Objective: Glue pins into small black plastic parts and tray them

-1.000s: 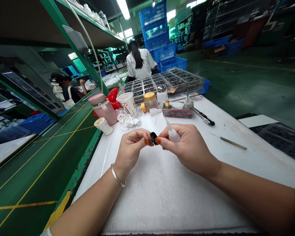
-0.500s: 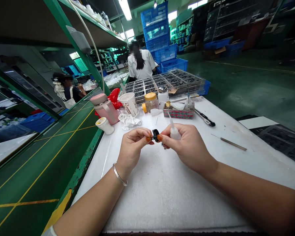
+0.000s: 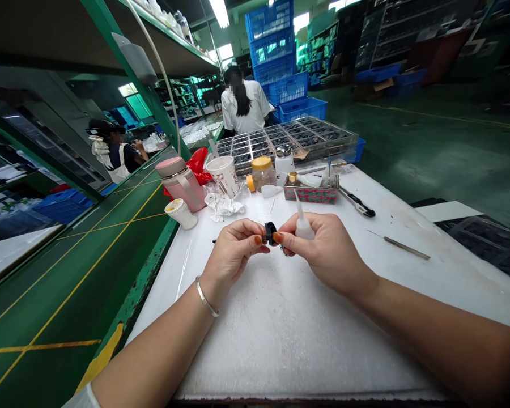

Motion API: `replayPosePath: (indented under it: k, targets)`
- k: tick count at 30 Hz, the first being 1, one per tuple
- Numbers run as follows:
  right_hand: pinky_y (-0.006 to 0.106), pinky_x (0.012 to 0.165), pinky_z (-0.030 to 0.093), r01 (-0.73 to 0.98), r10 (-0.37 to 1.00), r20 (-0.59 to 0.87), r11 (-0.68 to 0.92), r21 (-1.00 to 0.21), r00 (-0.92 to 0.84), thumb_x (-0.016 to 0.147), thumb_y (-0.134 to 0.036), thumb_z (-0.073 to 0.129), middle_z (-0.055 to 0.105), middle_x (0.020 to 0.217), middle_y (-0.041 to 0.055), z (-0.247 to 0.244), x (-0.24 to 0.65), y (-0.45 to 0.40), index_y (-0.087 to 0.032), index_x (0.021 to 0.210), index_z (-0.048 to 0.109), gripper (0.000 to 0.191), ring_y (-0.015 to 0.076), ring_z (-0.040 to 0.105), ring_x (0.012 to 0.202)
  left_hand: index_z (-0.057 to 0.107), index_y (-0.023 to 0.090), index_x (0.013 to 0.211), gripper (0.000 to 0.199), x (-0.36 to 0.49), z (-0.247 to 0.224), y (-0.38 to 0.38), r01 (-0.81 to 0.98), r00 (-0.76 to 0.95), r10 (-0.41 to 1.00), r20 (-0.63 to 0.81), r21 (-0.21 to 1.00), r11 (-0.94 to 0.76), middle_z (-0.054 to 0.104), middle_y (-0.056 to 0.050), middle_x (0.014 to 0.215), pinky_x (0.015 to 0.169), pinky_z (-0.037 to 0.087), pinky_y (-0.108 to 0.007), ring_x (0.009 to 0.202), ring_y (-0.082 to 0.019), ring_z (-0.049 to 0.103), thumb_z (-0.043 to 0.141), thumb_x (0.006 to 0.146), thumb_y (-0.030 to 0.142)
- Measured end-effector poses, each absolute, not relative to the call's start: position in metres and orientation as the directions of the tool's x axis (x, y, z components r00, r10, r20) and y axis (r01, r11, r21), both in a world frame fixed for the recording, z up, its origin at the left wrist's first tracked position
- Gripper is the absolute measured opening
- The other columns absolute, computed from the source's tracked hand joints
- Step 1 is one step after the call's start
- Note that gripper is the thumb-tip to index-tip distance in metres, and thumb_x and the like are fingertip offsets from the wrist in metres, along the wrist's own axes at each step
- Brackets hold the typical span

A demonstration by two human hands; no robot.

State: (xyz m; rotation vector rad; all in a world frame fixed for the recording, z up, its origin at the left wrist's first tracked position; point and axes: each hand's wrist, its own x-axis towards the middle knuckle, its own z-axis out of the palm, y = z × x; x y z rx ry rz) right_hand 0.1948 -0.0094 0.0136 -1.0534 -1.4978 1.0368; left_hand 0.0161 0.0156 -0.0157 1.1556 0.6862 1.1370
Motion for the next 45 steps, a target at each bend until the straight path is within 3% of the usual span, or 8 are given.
replayPosePath:
  k: [7,17,24,31,35,38,45]
  targets:
    - [0.025,0.060,0.041,0.062,0.965,0.245,0.251,-0.966,-0.098,0.074,-0.022,0.073,0.063,0.060,-0.0008,0.014,0.193,-0.012,-0.013,0.067,0.066,0.013,0.0120,0.056,0.060,0.064,0.015,0.072,0.018,0.020,-0.015,0.014,-0.327,0.264,0.951,0.162,0.943,-0.069,0.063,-0.001,0.079,0.064,0.056,-0.024,0.070,-0.012,0.062,0.080,0.071,0.022]
    - [0.027,0.060,0.042,0.158,0.953,0.294,0.301,-0.940,-0.066,0.077,-0.023,0.068,0.065,0.062,0.0007,0.013,0.193,-0.014,-0.014,0.067,0.066,0.013,0.0139,0.056,0.061,0.064,0.014,0.070,0.020,0.022,-0.009,0.009,-0.251,0.188,0.963,0.195,0.957,-0.145,0.062,-0.002,0.076,0.064,0.055,-0.023,0.069,-0.013,0.062,0.081,0.068,0.023]
    - [0.026,0.058,0.043,0.124,0.979,0.181,0.192,-0.974,-0.096,0.078,-0.024,0.068,0.063,0.059,0.0008,0.016,0.194,-0.012,-0.013,0.067,0.066,0.016,0.0123,0.056,0.058,0.064,0.014,0.071,0.014,0.021,-0.011,0.011,-0.237,0.225,0.948,0.223,0.957,-0.169,0.061,-0.002,0.079,0.065,0.055,-0.022,0.071,-0.013,0.062,0.077,0.073,0.019]
    - [0.026,0.056,0.046,-0.067,0.988,0.080,0.071,-0.995,-0.132,0.071,-0.035,0.075,0.062,0.062,0.0021,0.011,0.196,-0.004,-0.013,0.070,0.064,0.025,0.0122,0.055,0.058,0.065,0.016,0.083,0.017,0.020,-0.009,0.009,-0.206,0.239,0.955,0.176,0.970,-0.128,0.061,-0.002,0.083,0.066,0.056,-0.022,0.076,-0.013,0.061,0.076,0.075,0.027]
    - [0.024,0.055,0.044,-0.165,0.989,0.032,0.008,-0.986,-0.144,0.068,-0.039,0.078,0.062,0.063,0.0019,0.007,0.196,0.000,-0.013,0.071,0.062,0.030,0.0104,0.054,0.057,0.062,0.023,0.110,0.044,0.023,-0.010,0.008,-0.183,0.285,0.940,0.189,0.973,-0.141,0.061,-0.004,0.099,0.068,0.057,-0.024,0.085,-0.015,0.061,0.080,0.070,0.023]
    - [0.024,0.055,0.043,-0.163,0.980,-0.003,-0.035,-0.986,-0.197,0.065,-0.042,0.078,0.063,0.065,0.0031,0.005,0.195,0.000,-0.013,0.071,0.062,0.035,0.0110,0.054,0.058,0.059,0.026,0.119,0.060,0.025,-0.011,0.007,-0.122,0.291,0.931,0.220,0.974,-0.192,0.060,-0.002,0.098,0.073,0.056,-0.023,0.086,-0.014,0.061,0.083,0.065,0.017]
    - [0.024,0.054,0.041,-0.117,0.963,-0.046,-0.080,-0.990,-0.266,0.064,-0.043,0.078,0.059,0.057,0.0007,0.004,0.195,0.002,-0.013,0.069,0.063,0.034,0.0103,0.052,0.055,0.069,0.019,0.103,0.038,0.023,-0.008,0.007,-0.061,0.286,0.935,0.212,0.977,-0.203,0.064,-0.003,0.084,0.069,0.056,-0.023,0.078,-0.015,0.062,0.082,0.068,0.023]
